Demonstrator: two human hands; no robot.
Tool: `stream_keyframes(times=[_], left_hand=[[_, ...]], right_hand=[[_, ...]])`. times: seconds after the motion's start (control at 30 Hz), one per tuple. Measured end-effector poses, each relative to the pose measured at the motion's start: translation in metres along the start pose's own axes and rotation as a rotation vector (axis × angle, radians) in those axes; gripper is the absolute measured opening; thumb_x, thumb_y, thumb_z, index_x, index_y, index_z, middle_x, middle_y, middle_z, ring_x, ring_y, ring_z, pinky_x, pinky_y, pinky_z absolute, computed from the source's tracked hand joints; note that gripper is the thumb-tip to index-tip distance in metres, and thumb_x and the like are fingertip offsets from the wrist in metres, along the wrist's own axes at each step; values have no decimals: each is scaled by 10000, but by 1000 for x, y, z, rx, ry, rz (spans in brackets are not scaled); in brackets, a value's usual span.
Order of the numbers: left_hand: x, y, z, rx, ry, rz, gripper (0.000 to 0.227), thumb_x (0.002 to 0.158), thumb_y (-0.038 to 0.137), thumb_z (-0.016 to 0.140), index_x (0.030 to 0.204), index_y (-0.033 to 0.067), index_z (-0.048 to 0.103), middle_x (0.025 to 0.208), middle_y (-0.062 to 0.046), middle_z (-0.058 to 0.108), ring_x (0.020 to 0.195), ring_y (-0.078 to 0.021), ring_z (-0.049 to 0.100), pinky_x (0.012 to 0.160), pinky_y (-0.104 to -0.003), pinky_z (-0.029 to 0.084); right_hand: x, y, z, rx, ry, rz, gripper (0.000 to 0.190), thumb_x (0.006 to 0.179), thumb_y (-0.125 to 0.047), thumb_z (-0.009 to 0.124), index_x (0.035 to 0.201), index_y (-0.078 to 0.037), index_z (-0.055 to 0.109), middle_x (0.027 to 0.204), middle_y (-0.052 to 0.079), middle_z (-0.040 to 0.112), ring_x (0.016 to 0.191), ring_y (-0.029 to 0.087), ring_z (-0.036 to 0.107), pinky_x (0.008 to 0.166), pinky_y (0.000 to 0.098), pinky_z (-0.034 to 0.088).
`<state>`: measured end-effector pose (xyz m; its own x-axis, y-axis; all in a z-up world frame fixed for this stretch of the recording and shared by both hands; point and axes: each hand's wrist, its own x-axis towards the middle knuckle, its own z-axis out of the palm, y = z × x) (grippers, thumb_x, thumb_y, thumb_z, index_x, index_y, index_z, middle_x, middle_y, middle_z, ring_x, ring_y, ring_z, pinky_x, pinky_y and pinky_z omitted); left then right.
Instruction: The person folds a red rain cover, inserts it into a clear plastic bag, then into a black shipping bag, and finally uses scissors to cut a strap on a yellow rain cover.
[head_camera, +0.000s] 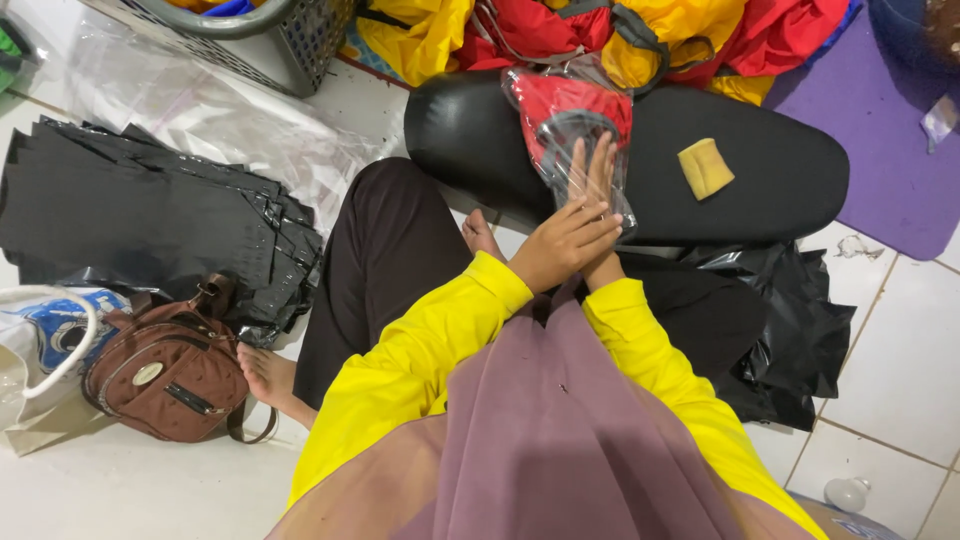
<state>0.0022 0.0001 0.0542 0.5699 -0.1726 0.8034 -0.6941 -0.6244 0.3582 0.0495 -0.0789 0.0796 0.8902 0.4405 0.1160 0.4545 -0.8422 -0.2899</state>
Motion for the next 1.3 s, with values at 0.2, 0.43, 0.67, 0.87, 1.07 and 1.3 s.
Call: stream_keyframes(times=[0.2, 0.43, 0.67, 0.87, 1.07, 1.3], left_hand=[[16, 3, -35, 31, -327, 57, 426, 900, -28, 838, 1294, 17, 681, 1308, -155, 691, 1271, -348, 641, 1154, -504, 465], [12, 6, -31, -61, -345, -46, 445, 867, 74, 887, 1274, 36, 710, 1262, -145, 722, 1209, -319, 695, 1050, -423, 560], [8, -52, -53, -160, -71, -281, 564, 862, 40, 599, 1418, 135, 619, 1405, -96, 640, 1352, -404, 550, 1128, -492, 423], [-24, -81, -50, 121, -214, -334, 579, 828, -29, 697, 1354, 208, 661, 1384, -6, 646, 1352, -342, 543, 1115, -457, 447], [-22, -83, -35, 202, -134, -237, 122, 949, 99, 693, 1025, 165, 760, 1239, -10, 690, 1271, -306, 585, 1029, -428, 484], [-25, -80, -27, 252, -114, -187, 47, 926, 146, 755, 883, 160, 769, 1108, 11, 722, 1212, -251, 614, 994, -410, 500]], right_hand=[[42, 48, 25, -75, 45, -226, 673, 1052, 123, 593, 1623, -23, 267, 1668, 312, 2, 1535, 578, 96, 1261, 606, 326], [26, 29, 7, -189, 178, -86, 723, 985, 230, 490, 1631, -35, 302, 1688, 260, 13, 1544, 548, 172, 1243, 566, 409], [-43, 30, 35, 209, 61, -112, 841, 917, 203, 447, 1660, 2, 107, 1657, 365, -2, 1537, 536, 91, 1251, 583, 178], [-129, 40, -4, 194, 298, -504, 419, 906, -27, 546, 1304, -17, 675, 1351, 219, 637, 1233, 369, 630, 1087, 433, 494], [-91, 125, -55, -49, 739, -338, 166, 957, 9, 664, 1021, -37, 811, 1046, 127, 785, 878, 318, 741, 801, 438, 596], [-22, 126, -33, -119, 585, -483, 254, 1021, -235, 719, 1230, -98, 766, 1263, 142, 702, 979, 322, 689, 819, 429, 580]])
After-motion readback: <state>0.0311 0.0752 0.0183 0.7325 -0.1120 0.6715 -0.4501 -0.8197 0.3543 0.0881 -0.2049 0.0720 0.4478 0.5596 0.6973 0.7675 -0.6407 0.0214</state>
